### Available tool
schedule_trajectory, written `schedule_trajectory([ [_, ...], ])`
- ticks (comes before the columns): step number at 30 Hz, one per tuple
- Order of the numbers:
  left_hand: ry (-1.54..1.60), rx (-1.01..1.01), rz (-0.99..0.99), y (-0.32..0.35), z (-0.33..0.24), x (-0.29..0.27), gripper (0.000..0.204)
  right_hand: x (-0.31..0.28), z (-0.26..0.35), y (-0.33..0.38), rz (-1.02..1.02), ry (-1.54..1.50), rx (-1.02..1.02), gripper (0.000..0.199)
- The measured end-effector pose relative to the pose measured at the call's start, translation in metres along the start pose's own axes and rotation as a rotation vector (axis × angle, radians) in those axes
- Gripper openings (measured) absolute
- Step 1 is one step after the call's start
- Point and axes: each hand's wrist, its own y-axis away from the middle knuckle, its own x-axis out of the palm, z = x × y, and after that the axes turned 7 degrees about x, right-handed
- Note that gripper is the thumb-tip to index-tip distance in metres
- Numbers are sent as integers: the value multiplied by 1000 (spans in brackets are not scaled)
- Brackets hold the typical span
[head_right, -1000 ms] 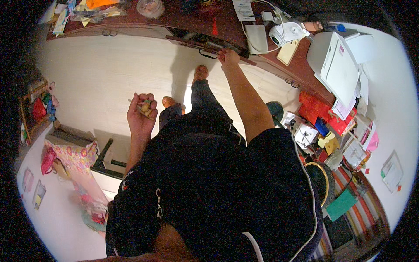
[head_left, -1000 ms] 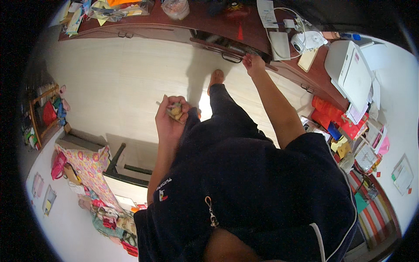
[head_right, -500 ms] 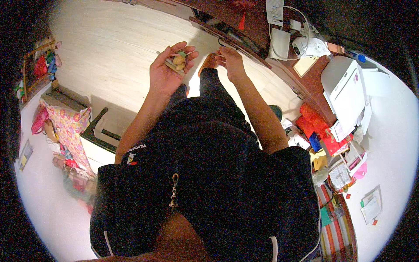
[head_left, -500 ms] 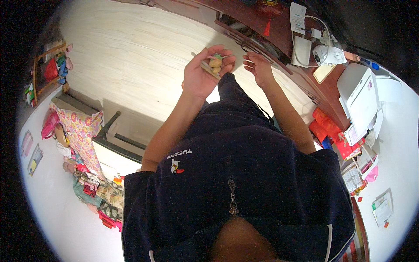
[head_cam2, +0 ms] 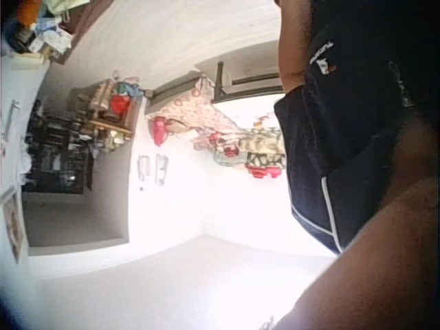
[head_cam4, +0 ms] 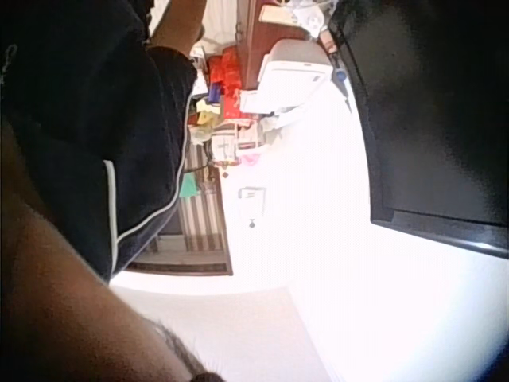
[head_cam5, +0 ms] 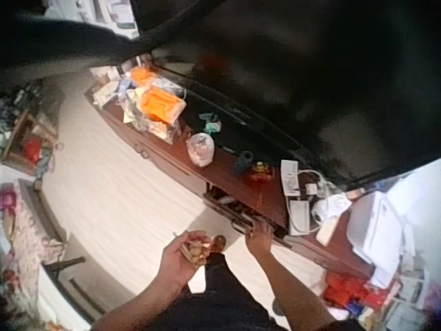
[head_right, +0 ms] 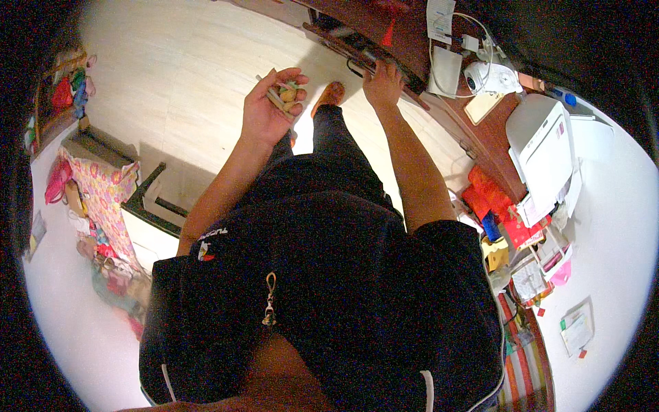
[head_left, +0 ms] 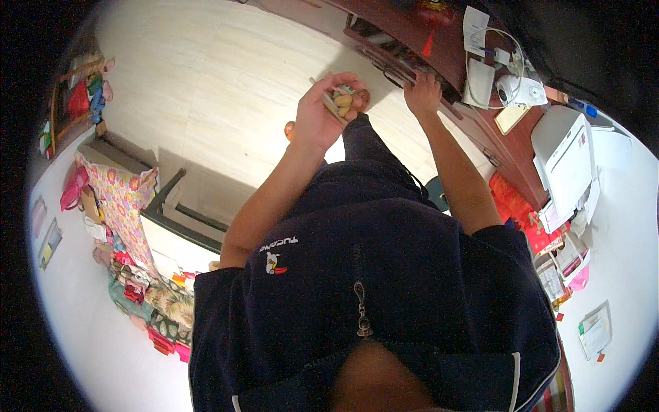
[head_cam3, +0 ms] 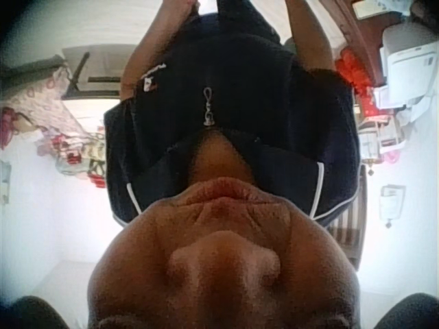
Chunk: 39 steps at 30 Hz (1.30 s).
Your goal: The person walks around a cluttered room, opens a drawer to place small items inside, and then picks up a yellow extension cord from a sofa. They proceed to coil the cord neatly by hand and place it on a nearby table.
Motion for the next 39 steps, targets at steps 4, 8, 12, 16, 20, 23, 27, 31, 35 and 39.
schedule_trajectory([
  [4,-33,-6,-47,-12,7,-1,36,-2,7,6,3,93,-54,48],
  [8,-87,-51,-74,-41,23,-12,35,11,4,33,-39,48,-42,43],
  [12,-114,-90,-159,-70,36,-35,33,11,11,68,-6,-187,-62,40],
  [16,-193,-116,-148,-100,39,-57,30,17,-8,84,6,-404,-101,34],
  [20,-258,-135,-189,-133,44,-85,24,15,-29,87,27,-543,-71,22],
  [23,-345,-157,-274,-151,51,-87,23,15,-43,85,70,-582,-29,20],
  [27,-349,-193,-281,-160,65,-77,22,11,-45,81,136,-642,56,23],
  [31,-287,-226,-223,-165,87,-87,20,-8,-16,59,170,-863,101,32],
  [35,-200,-272,-253,-170,101,-91,16,-12,10,32,88,-818,24,42],
  [39,-245,-192,-308,-177,112,-78,15,16,12,13,24,-646,-14,43],
])
